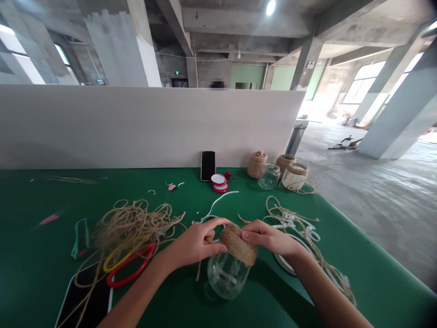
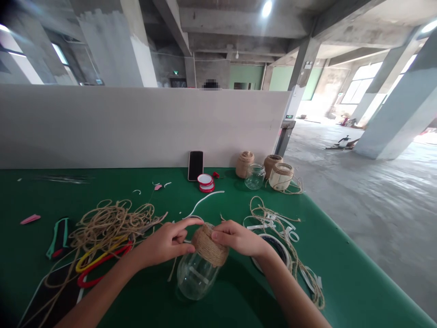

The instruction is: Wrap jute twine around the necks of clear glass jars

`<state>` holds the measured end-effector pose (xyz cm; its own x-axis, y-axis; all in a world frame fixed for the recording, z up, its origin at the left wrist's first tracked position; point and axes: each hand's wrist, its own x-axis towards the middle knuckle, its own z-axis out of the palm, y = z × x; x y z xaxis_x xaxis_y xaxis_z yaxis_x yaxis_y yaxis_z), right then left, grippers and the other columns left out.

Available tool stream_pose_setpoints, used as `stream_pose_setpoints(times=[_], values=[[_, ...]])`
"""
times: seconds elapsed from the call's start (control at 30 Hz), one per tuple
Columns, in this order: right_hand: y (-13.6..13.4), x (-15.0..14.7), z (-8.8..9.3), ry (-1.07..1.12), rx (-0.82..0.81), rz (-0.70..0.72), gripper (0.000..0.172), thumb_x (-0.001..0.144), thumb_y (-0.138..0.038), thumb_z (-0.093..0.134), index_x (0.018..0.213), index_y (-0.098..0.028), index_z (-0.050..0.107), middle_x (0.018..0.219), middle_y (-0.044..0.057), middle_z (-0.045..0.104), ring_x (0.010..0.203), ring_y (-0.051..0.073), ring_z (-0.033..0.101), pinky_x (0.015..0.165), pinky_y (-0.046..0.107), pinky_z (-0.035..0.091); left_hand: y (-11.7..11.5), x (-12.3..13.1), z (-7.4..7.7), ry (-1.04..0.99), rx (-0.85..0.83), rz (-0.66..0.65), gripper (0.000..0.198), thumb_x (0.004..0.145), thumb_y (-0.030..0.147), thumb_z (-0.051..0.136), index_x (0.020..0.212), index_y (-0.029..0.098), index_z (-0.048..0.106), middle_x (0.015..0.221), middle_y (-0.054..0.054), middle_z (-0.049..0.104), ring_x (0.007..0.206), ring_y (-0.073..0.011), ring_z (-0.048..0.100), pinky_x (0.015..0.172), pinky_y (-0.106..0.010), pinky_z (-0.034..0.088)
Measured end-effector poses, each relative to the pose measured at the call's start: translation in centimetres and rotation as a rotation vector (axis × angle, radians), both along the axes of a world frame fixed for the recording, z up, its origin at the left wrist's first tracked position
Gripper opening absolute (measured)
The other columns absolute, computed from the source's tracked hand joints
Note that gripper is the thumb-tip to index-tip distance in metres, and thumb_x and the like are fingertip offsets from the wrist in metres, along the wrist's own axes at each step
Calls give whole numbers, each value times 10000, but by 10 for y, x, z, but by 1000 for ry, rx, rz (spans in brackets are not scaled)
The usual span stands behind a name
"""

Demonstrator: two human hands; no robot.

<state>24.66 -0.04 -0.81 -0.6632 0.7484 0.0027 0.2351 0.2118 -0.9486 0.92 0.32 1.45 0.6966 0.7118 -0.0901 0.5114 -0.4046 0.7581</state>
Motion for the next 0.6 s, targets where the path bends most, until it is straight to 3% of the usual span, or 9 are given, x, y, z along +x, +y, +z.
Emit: stream_pose_setpoints(times=[0.33, 0.43, 0.6], values=[[1, -1, -3, -15, -3, 1, 473, 872, -523, 412, 636, -123, 500, 617, -32, 352, 583, 87, 293, 534, 226, 252, -5, 1, -6, 59, 435, 69, 356, 852, 458, 496, 1145, 257, 527, 516, 79, 311, 457, -91, 331, 501, -201, 246], [1, 0, -3, -7, 0, 4, 472, 869, -522, 419, 613, -129, 476, 611, -35, 337, 587, 87, 291, 539, 227, 251, -5, 1, -7, 77, 441, 61, 349, 857, 446, 494, 1156, 266, 509, 513, 81, 323, 451, -92, 347, 494, -200, 242], [2, 1, -2, 48, -22, 27, 468, 864, -519, 432, 587, -143, 401, 599, -44, 303, 569, 79, 267, 522, 228, 220, -2, 3, -7, 86, 314, 44, 418, 866, 448, 474, 1243, 271, 434, 538, 80, 346, 470, -93, 368, 463, -194, 203]])
